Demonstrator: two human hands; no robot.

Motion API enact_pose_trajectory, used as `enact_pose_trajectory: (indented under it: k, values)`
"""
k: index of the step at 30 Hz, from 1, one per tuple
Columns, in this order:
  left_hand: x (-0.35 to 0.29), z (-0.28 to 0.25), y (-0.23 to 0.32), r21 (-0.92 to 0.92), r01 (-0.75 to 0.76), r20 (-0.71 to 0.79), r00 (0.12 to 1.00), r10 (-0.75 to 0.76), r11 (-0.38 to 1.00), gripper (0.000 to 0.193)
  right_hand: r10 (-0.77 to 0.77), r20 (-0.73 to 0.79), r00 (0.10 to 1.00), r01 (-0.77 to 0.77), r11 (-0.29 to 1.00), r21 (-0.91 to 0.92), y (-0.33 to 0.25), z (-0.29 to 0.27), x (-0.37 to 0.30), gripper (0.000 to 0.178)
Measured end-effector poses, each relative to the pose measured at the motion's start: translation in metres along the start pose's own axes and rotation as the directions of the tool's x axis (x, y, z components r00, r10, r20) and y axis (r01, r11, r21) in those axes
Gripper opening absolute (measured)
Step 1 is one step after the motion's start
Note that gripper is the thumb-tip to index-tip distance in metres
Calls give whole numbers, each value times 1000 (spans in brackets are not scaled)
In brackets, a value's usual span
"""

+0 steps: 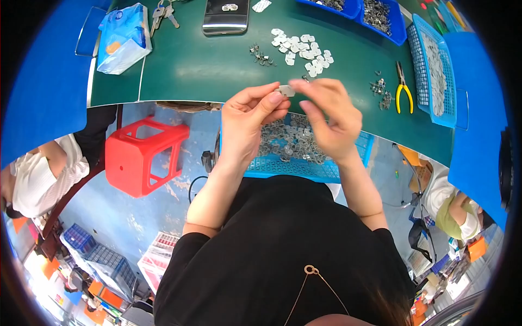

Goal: Assembling small components at a factory workbench using pliers.

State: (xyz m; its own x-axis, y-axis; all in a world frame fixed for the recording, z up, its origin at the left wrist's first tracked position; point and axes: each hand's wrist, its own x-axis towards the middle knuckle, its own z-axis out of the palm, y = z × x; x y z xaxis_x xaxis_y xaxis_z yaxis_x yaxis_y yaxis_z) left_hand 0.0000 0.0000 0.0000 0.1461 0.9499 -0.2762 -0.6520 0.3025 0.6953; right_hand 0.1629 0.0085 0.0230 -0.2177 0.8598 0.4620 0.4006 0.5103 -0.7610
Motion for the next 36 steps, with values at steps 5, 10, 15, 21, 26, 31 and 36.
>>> enact_pose_trajectory:
  k: [5, 10, 15, 21, 26, 31, 36]
  values:
    - [-3, -3, -4, 222, -118, -65, 989, 136, 968, 23, 87, -159, 983, -129, 953, -274, 23, -18, -7, 24]
    - [-4, 4, -10, 281, -148, -64, 983, 173, 948, 22, 59, -128, 990, -103, 922, -372, 28, -7, -6, 22]
    - [-4, 5, -15, 328, -202, -46, 972, 229, 923, 22, 20, -84, 996, -53, 909, -412, 38, 1, -3, 22]
    - [-2, 4, -16, 339, -200, -63, 970, 234, 919, 21, -17, -27, 999, 2, 885, -466, 38, -1, -2, 20]
    - [0, 4, -17, 334, -208, -72, 967, 245, 919, 21, 83, -76, 994, -104, 934, -341, 30, -4, -4, 21]
    - [0, 4, -17, 336, -219, -66, 965, 255, 916, 21, 41, 21, 999, -32, 948, -316, 31, -10, -4, 22]
    - [1, 6, -18, 357, -223, -60, 964, 260, 907, 21, 58, 60, 997, -35, 943, -331, 35, -11, -9, 19]
